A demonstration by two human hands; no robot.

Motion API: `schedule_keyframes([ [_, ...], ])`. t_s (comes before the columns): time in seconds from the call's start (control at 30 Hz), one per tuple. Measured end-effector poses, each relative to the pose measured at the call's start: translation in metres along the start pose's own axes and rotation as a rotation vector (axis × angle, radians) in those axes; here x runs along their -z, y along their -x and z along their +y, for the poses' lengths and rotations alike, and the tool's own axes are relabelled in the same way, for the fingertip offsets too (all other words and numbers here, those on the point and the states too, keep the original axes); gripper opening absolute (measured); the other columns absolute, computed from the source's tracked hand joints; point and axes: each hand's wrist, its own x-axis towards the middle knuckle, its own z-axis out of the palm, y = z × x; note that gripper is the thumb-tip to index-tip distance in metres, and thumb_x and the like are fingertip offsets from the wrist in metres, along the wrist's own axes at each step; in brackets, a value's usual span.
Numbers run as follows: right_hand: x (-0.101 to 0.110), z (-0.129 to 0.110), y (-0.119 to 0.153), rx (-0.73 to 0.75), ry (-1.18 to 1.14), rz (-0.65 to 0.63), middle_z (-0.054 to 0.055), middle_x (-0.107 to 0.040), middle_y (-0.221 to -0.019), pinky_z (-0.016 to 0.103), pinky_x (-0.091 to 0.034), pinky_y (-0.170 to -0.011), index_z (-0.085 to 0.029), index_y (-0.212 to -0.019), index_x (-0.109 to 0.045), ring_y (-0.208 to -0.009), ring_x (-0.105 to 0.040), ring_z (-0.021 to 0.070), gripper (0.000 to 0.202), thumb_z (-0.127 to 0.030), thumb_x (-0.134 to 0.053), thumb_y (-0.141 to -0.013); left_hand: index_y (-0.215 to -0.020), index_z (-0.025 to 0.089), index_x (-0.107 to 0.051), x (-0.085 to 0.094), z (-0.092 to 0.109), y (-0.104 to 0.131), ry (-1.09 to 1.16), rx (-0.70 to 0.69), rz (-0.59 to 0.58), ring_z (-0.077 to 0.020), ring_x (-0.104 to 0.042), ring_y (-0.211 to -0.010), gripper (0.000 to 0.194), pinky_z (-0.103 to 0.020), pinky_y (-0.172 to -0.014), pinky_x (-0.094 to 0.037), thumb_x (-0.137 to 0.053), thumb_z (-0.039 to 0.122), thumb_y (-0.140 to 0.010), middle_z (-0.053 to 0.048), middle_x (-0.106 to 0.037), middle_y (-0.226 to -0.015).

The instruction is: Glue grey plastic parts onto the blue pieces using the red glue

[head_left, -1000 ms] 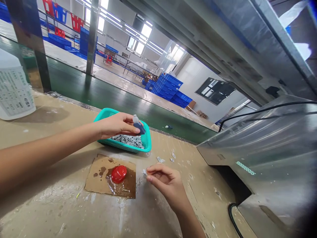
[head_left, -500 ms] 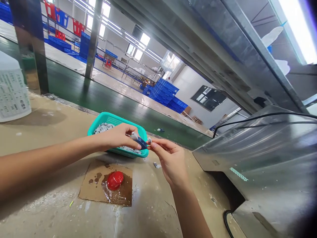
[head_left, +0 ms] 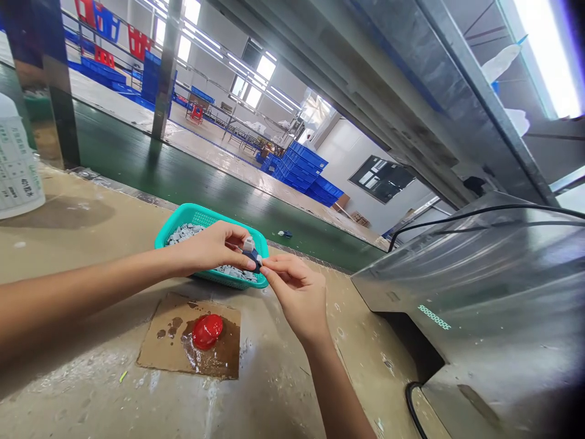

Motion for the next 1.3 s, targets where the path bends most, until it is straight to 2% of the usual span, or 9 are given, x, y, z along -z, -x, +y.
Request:
schedule_keyframes([
  [0.33,-0.009,0.004,-0.002,0.229,0.069,0.047,0.005,-0.058,-0.086,0.034,-0.049,-0.075,-0.020,-0.079,-0.066,-0.083,-0.057,0.0172,0.014,-0.012,-0.055,-0.075,-0.068,0.014,-0.058,-0.007,-0.003,-0.001,0.193,-0.088,0.147,-0.0117,-0.054,-0.068,0.013,-0.025,-0.065,-0.042,-0.067,0.020,-0.062,0.001,-0.058,-0.067],
  [0.5,-0.019,-0.002,-0.009,0.297,0.192,-0.032,0.007,-0.054,-0.097,0.034,-0.046,-0.083,-0.020,-0.096,-0.064,-0.092,-0.053,0.0178,0.023,-0.013,-0.055,-0.075,-0.075,0.012,-0.062,-0.011,0.005,-0.003,0.665,0.039,0.159,-0.0084,-0.055,-0.070,0.006,-0.021,-0.069,-0.043,-0.057,0.014,-0.074,-0.001,-0.059,-0.073],
  [0.6,-0.022,-0.001,-0.022,0.201,0.036,-0.022,0.006,-0.054,-0.096,0.031,-0.049,-0.079,-0.020,-0.098,-0.060,-0.087,-0.056,0.0160,0.025,-0.016,-0.056,-0.074,-0.074,0.008,-0.063,-0.004,0.006,-0.008,0.808,0.117,0.203,-0.0066,-0.053,-0.063,0.011,-0.019,-0.064,-0.043,-0.052,0.010,-0.077,-0.003,-0.059,-0.067],
  [0.7,-0.014,0.008,-0.037,0.047,-0.110,0.061,0.003,-0.056,-0.087,0.029,-0.051,-0.070,-0.020,-0.106,-0.052,-0.075,-0.059,0.0130,0.031,-0.019,-0.055,-0.074,-0.077,0.007,-0.061,0.010,0.005,-0.013,0.774,0.110,0.289,-0.0076,-0.054,-0.059,0.012,-0.020,-0.063,-0.044,-0.049,0.008,-0.079,-0.006,-0.062,-0.068],
  [0.77,-0.008,0.017,-0.044,-0.005,-0.011,0.002,0.003,-0.057,-0.083,0.028,-0.051,-0.067,-0.018,-0.107,-0.050,-0.071,-0.059,0.0129,0.031,-0.023,-0.050,-0.077,-0.083,0.007,-0.059,0.019,0.002,-0.015,0.716,0.088,0.336,-0.0089,-0.056,-0.059,0.013,-0.022,-0.063,-0.044,-0.046,0.009,-0.081,-0.008,-0.064,-0.073],
  [0.87,-0.008,0.031,-0.047,-0.030,0.240,-0.193,0.006,-0.061,-0.081,0.030,-0.050,-0.067,-0.015,-0.103,-0.055,-0.073,-0.060,0.0154,0.027,-0.022,-0.044,-0.079,-0.090,0.007,-0.056,0.025,-0.004,-0.016,0.629,0.057,0.349,-0.0106,-0.057,-0.061,0.015,-0.025,-0.067,-0.044,-0.044,0.008,-0.080,-0.007,-0.063,-0.072],
  [1.07,-0.023,0.042,-0.046,-0.012,0.438,-0.481,0.003,-0.068,-0.066,0.030,-0.047,-0.065,-0.019,-0.061,-0.068,-0.067,-0.061,0.0192,0.028,0.002,-0.051,-0.055,-0.091,0.008,-0.055,0.024,-0.012,-0.016,0.571,0.003,0.317,-0.0090,-0.052,-0.055,0.019,-0.025,-0.061,-0.040,-0.052,0.013,-0.073,-0.001,-0.057,-0.063],
  [1.17,-0.024,0.043,-0.050,-0.010,0.483,-0.547,0.002,-0.068,-0.060,0.027,-0.045,-0.058,-0.020,-0.054,-0.068,-0.060,-0.061,0.0180,0.032,0.006,-0.051,-0.051,-0.092,0.010,-0.056,0.027,-0.014,-0.017,0.564,-0.018,0.285,-0.0093,-0.053,-0.058,0.022,-0.026,-0.063,-0.040,-0.056,0.016,-0.071,-0.001,-0.058,-0.066],
  [1.3,-0.022,0.046,-0.051,-0.009,0.515,-0.530,0.003,-0.068,-0.060,0.027,-0.045,-0.054,-0.019,-0.057,-0.069,-0.056,-0.060,0.0168,0.028,0.003,-0.054,-0.056,-0.097,0.012,-0.057,0.036,-0.013,-0.020,0.562,-0.010,0.264,-0.0090,-0.056,-0.071,0.029,-0.025,-0.074,-0.041,-0.059,0.009,-0.068,-0.004,-0.062,-0.084],
])
